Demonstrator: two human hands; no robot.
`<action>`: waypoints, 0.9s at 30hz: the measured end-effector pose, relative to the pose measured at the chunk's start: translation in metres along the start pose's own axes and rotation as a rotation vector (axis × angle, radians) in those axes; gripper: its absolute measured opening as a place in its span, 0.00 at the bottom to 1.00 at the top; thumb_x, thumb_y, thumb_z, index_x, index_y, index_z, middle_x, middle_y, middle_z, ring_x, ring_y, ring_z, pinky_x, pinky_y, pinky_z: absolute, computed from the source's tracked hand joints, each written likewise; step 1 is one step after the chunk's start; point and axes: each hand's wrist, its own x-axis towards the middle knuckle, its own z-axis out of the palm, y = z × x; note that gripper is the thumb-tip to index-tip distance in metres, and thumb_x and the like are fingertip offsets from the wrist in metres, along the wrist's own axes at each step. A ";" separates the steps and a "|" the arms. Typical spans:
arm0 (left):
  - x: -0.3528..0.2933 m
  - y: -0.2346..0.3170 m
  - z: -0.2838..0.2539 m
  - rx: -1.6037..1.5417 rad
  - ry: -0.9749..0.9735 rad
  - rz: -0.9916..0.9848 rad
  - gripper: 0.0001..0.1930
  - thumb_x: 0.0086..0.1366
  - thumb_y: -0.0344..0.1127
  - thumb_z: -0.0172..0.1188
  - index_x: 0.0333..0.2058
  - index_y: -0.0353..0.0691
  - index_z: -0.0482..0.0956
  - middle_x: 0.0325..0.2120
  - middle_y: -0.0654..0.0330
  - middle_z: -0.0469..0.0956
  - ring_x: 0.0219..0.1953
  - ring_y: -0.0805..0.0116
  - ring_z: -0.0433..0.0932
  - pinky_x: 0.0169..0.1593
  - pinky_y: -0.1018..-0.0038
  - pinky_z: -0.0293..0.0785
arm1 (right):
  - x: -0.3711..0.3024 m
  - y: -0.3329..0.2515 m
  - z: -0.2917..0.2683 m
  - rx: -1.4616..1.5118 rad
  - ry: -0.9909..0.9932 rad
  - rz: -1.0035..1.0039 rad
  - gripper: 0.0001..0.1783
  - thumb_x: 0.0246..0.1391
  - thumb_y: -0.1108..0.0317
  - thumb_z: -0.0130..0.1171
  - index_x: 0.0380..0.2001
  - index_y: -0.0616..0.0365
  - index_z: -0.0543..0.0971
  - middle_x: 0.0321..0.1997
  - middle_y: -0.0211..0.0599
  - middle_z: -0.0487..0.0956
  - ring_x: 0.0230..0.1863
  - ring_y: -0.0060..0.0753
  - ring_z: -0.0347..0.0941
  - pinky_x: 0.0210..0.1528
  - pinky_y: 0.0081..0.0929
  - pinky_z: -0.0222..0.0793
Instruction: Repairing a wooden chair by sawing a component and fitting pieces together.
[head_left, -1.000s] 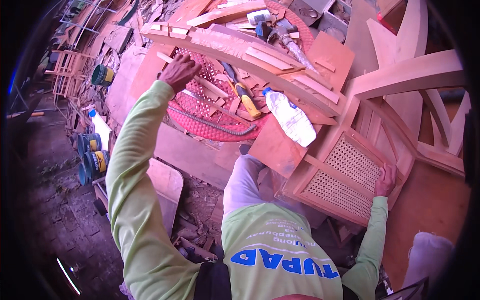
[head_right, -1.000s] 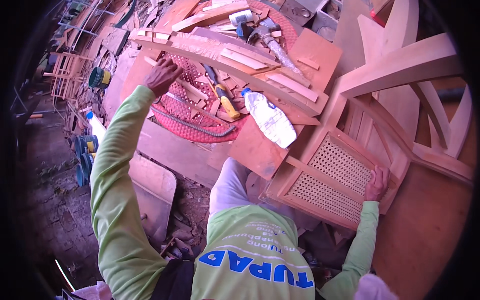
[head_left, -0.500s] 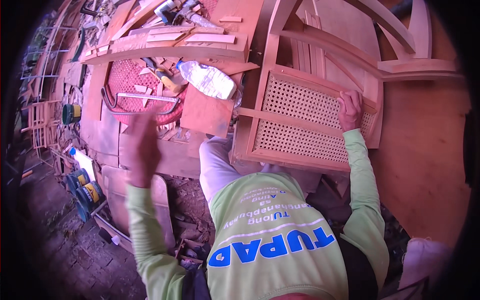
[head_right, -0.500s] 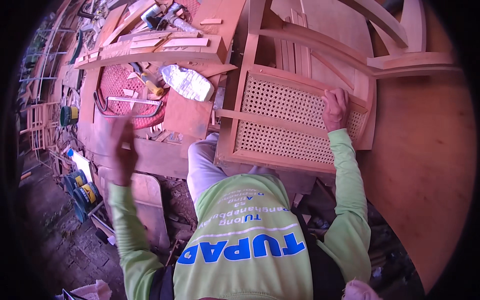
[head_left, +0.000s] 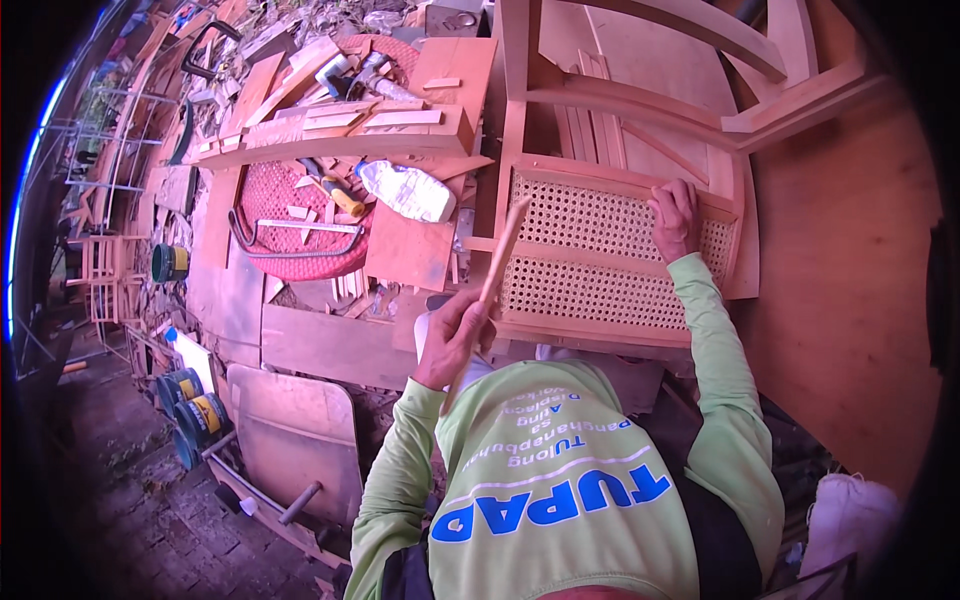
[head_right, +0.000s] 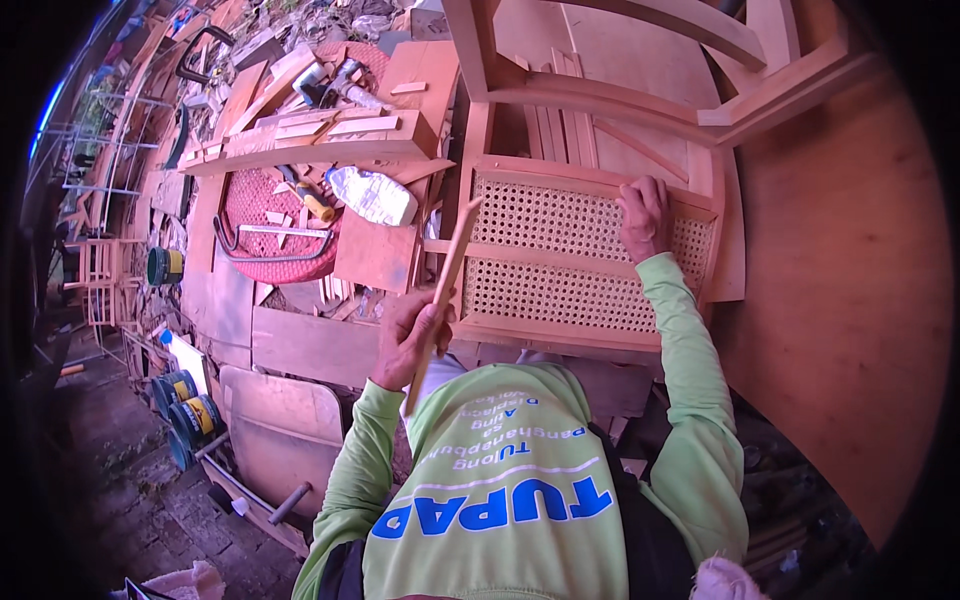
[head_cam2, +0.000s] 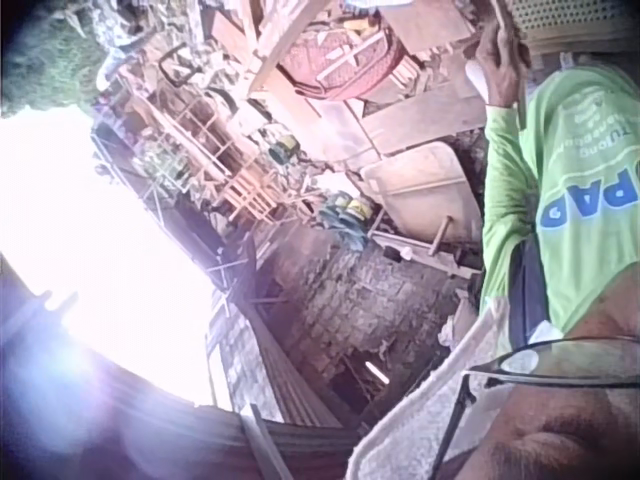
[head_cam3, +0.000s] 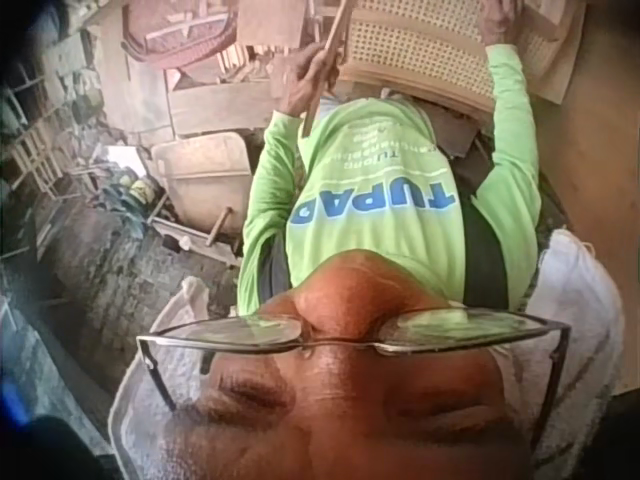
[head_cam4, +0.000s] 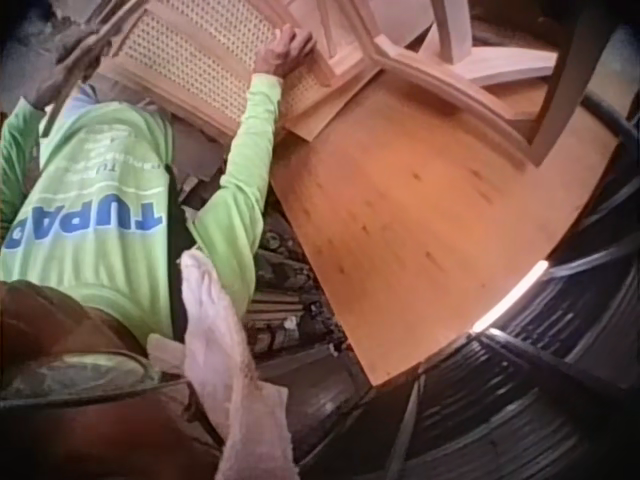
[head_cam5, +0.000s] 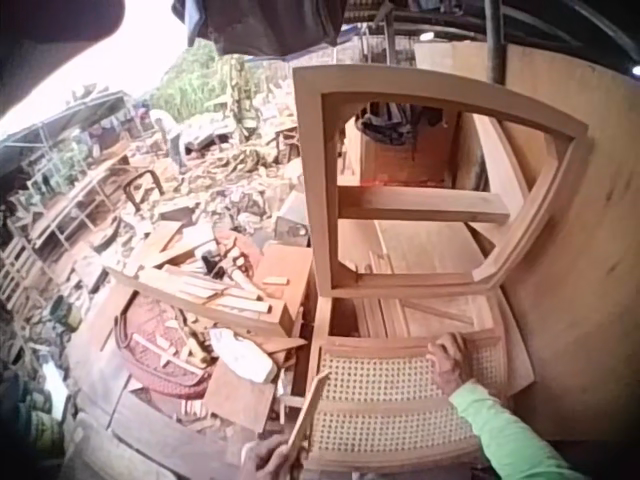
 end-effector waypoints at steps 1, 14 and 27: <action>0.001 -0.004 0.000 0.005 -0.003 0.000 0.15 0.86 0.39 0.54 0.57 0.34 0.79 0.35 0.67 0.80 0.27 0.80 0.72 0.30 0.80 0.69 | 0.000 0.001 0.001 -0.002 -0.006 -0.007 0.13 0.53 0.78 0.72 0.42 0.61 0.84 0.39 0.40 0.76 0.44 0.51 0.75 0.46 0.50 0.70; 0.004 -0.021 0.012 -0.070 -0.042 -0.056 0.18 0.87 0.44 0.52 0.61 0.36 0.79 0.38 0.65 0.81 0.32 0.78 0.73 0.36 0.78 0.72 | 0.004 -0.005 -0.003 -0.017 -0.005 -0.005 0.15 0.51 0.79 0.73 0.43 0.63 0.84 0.40 0.42 0.76 0.44 0.52 0.75 0.46 0.48 0.71; 0.000 -0.021 0.018 -0.061 -0.063 -0.071 0.21 0.86 0.45 0.52 0.65 0.37 0.78 0.40 0.66 0.81 0.34 0.78 0.74 0.38 0.78 0.72 | 0.019 -0.028 -0.026 0.061 0.070 0.100 0.16 0.55 0.76 0.72 0.48 0.63 0.84 0.46 0.43 0.79 0.48 0.51 0.77 0.53 0.44 0.75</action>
